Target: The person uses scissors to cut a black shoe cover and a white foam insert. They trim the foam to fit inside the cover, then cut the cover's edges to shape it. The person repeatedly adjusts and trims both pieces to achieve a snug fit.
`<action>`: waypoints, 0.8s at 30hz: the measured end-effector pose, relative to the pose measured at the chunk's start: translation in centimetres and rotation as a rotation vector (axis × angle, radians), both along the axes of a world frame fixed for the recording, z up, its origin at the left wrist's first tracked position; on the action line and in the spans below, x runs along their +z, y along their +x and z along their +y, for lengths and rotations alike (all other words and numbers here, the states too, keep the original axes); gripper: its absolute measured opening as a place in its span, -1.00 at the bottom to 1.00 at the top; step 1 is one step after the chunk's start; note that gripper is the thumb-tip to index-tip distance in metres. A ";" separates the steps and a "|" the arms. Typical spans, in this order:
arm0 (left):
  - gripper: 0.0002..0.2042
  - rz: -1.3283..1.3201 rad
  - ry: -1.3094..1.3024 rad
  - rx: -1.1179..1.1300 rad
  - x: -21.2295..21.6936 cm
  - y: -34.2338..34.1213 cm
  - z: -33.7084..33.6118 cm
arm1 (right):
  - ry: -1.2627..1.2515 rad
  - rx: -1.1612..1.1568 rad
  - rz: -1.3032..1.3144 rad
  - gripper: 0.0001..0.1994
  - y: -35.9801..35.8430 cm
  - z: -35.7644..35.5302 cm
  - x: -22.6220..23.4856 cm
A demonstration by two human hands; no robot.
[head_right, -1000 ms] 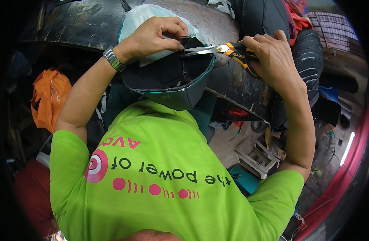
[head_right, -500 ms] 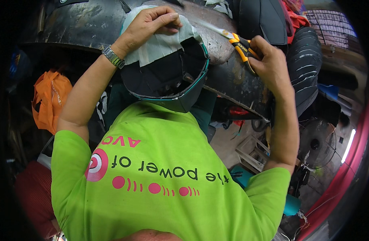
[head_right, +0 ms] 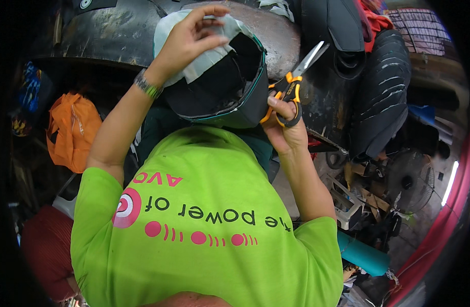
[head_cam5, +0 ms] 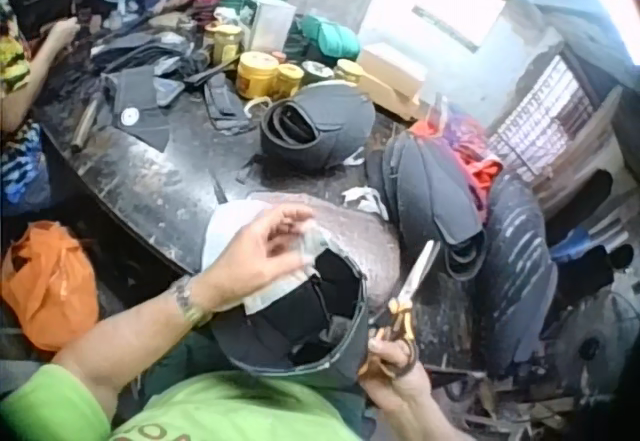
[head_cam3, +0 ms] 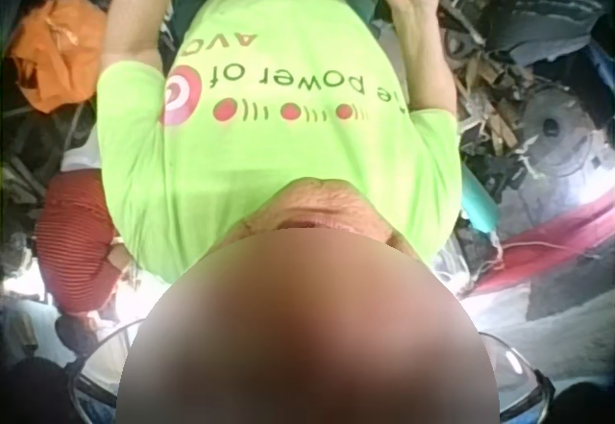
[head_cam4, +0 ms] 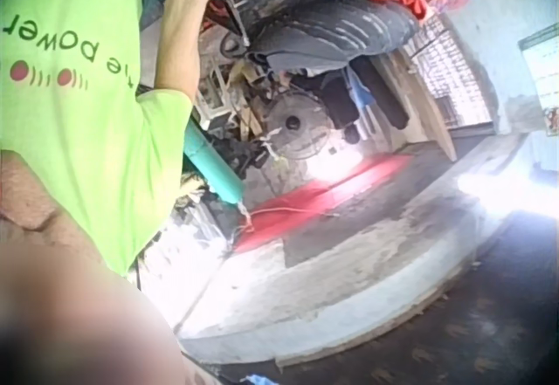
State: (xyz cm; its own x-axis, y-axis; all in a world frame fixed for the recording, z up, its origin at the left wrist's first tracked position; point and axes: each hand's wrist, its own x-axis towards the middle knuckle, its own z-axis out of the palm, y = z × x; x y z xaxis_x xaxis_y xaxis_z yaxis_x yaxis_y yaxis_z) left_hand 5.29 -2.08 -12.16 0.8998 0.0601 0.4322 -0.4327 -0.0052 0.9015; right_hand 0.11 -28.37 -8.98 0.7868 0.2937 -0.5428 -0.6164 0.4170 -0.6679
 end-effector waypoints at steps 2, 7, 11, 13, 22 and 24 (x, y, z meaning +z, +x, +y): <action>-0.65 -0.027 0.337 0.001 1.8 -3.7 0.8 | -0.007 -0.054 -0.087 -0.84 1.4 -0.4 -0.1; -0.55 0.089 0.520 -0.080 2.5 -6.1 1.0 | 0.089 -0.142 -0.225 -0.83 4.1 0.3 -0.3; -0.43 -0.028 0.751 -0.033 0.9 -4.0 0.7 | -0.349 -0.143 -0.559 -0.70 5.8 1.4 -0.3; -0.42 0.019 0.857 -0.022 0.4 -3.4 0.4 | -0.415 -0.139 -0.636 -0.70 6.0 1.2 -0.1; -0.81 -0.084 0.837 0.013 0.2 -2.0 0.2 | -0.462 0.176 -0.354 -0.71 1.2 -5.1 0.1; -0.83 -0.111 0.845 0.043 0.0 -1.8 0.2 | -0.344 0.285 -0.252 -0.61 -0.4 -6.7 -0.8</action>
